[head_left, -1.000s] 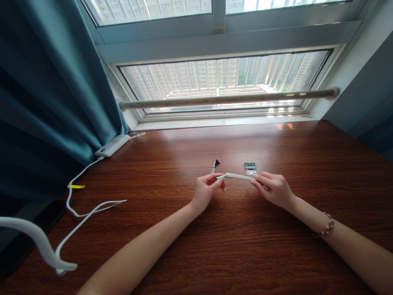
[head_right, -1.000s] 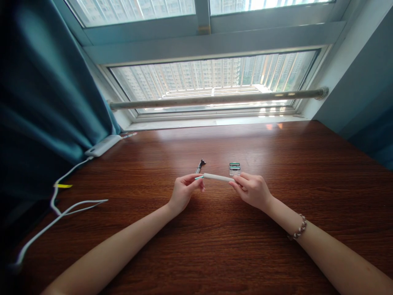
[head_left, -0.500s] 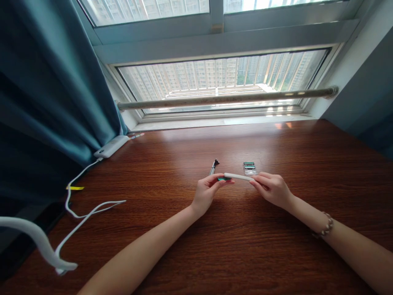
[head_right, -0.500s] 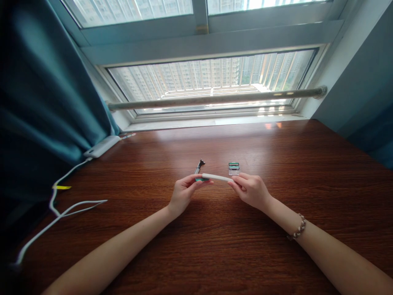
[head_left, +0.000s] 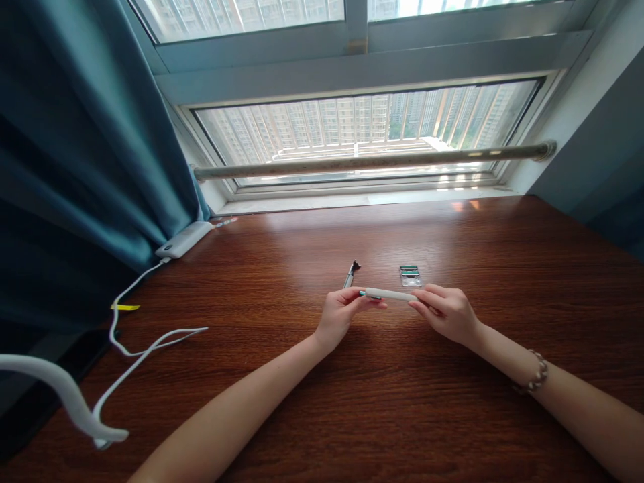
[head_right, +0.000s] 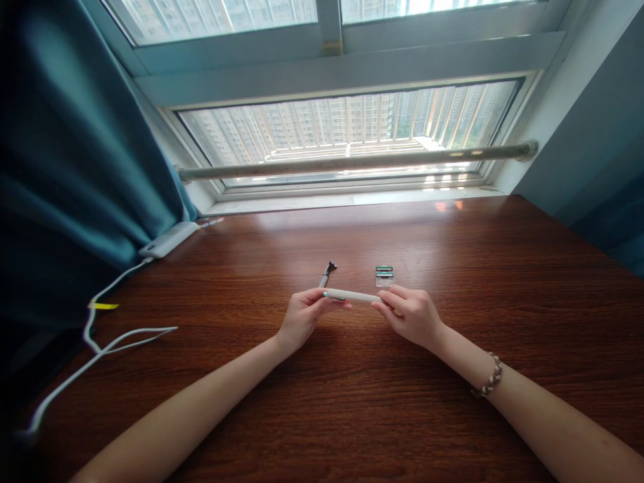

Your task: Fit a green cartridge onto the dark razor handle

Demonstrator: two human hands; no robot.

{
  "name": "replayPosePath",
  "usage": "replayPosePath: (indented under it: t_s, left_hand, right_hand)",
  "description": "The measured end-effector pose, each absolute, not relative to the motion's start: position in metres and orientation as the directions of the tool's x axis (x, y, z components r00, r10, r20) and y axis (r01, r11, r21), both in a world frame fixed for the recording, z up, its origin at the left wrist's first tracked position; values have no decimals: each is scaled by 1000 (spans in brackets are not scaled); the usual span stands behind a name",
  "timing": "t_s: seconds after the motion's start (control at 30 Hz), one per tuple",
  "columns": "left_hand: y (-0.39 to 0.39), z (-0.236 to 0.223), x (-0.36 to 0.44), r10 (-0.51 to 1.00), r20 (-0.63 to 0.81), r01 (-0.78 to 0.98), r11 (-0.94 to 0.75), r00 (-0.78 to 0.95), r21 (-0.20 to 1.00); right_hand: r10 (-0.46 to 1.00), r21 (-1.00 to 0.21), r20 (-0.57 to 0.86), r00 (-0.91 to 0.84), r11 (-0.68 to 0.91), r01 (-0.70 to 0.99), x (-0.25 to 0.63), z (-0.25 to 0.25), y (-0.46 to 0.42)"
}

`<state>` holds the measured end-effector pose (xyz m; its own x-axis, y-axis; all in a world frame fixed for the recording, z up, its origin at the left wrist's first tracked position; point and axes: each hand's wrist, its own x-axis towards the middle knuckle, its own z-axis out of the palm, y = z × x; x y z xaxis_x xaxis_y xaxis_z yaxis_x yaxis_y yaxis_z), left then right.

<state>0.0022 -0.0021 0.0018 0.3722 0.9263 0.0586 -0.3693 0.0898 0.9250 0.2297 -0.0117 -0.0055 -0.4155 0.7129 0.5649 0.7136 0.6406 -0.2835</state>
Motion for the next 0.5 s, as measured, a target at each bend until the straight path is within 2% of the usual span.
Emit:
replayPosePath:
  t_s: [0.27, 0.4, 0.5]
  left_hand:
    - [-1, 1, 1, 901, 48, -310, 98, 431, 946]
    - [-3, 4, 2, 889, 63, -275, 73, 453, 959]
    - [-4, 5, 2, 884, 58, -229, 57, 465, 972]
  right_hand:
    - [716, -277, 588, -376, 615, 738, 228, -5, -14]
    - [709, -264, 563, -425, 641, 721, 228, -4, -13]
    - [728, -248, 563, -392, 601, 760, 228, -5, -13]
